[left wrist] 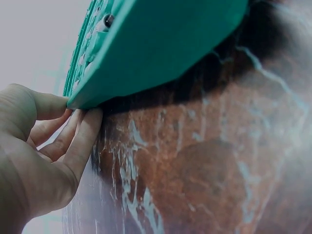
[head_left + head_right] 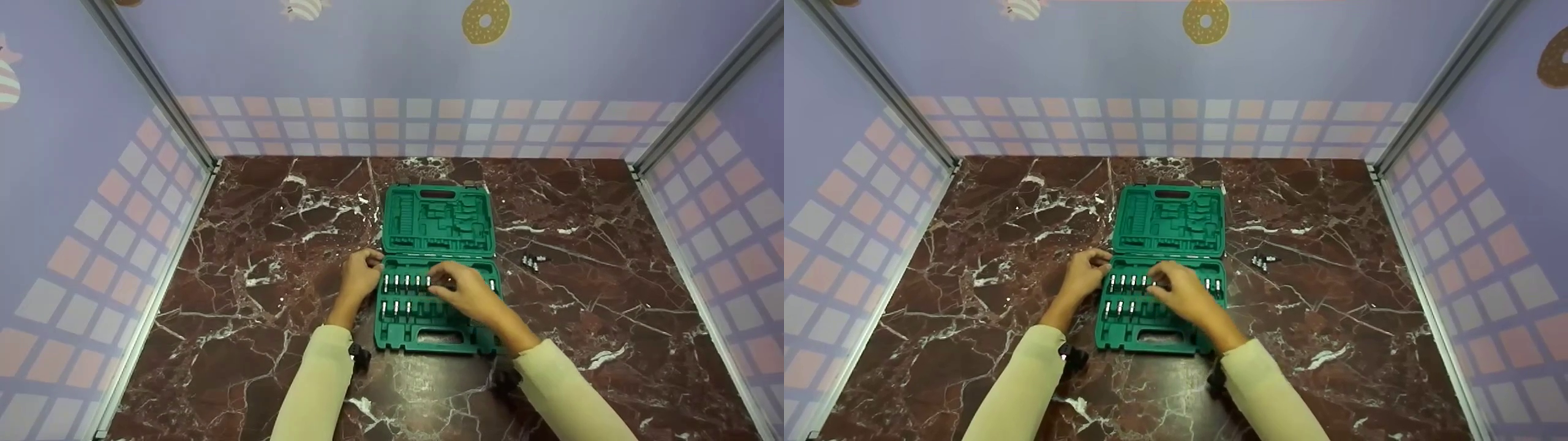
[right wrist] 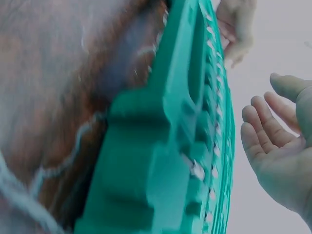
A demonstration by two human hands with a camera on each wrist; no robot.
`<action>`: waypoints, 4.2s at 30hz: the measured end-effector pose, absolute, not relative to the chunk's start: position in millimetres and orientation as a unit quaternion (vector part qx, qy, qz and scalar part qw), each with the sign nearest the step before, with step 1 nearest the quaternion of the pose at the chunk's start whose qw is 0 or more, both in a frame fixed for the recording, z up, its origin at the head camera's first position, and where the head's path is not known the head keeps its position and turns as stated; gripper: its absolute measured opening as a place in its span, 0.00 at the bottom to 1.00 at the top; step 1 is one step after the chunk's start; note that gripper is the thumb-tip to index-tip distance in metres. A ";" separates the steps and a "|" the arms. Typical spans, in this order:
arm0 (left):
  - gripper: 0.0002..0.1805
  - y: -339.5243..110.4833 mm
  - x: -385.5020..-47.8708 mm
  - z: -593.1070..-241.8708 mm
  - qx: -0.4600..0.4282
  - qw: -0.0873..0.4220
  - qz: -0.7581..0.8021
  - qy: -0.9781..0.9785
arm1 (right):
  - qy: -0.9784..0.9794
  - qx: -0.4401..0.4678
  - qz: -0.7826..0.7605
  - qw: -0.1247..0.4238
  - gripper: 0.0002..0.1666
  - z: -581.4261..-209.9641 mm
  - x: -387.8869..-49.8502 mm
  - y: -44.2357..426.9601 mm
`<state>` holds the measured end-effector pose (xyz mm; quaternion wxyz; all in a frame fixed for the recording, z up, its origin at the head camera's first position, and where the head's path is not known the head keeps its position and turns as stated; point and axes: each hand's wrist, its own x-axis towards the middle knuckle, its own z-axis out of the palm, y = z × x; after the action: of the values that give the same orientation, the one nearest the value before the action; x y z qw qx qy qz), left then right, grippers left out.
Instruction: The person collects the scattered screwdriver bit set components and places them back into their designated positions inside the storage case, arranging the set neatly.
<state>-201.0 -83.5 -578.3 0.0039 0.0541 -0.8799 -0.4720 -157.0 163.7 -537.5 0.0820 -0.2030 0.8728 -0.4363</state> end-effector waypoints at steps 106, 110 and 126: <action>0.07 -83.0 -200.7 -579.1 0.056 0.018 -0.479 -0.876 | 0.929 -0.001 -0.358 -0.091 0.10 -581.3 -193.2 363.2; 0.07 -82.9 -200.2 -579.1 0.058 0.013 -0.480 -0.875 | 0.926 0.008 -0.367 -0.084 0.11 -577.4 -190.8 360.9; 0.08 -82.9 -199.9 -575.9 0.056 0.009 -0.468 -0.882 | 0.880 0.001 -0.471 -0.064 0.13 -569.2 -187.1 338.9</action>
<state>-199.9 -82.9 -575.9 0.0089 0.0560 -0.8819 -0.4681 -187.1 338.9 -569.2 -0.0638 0.0006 0.8800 -0.4708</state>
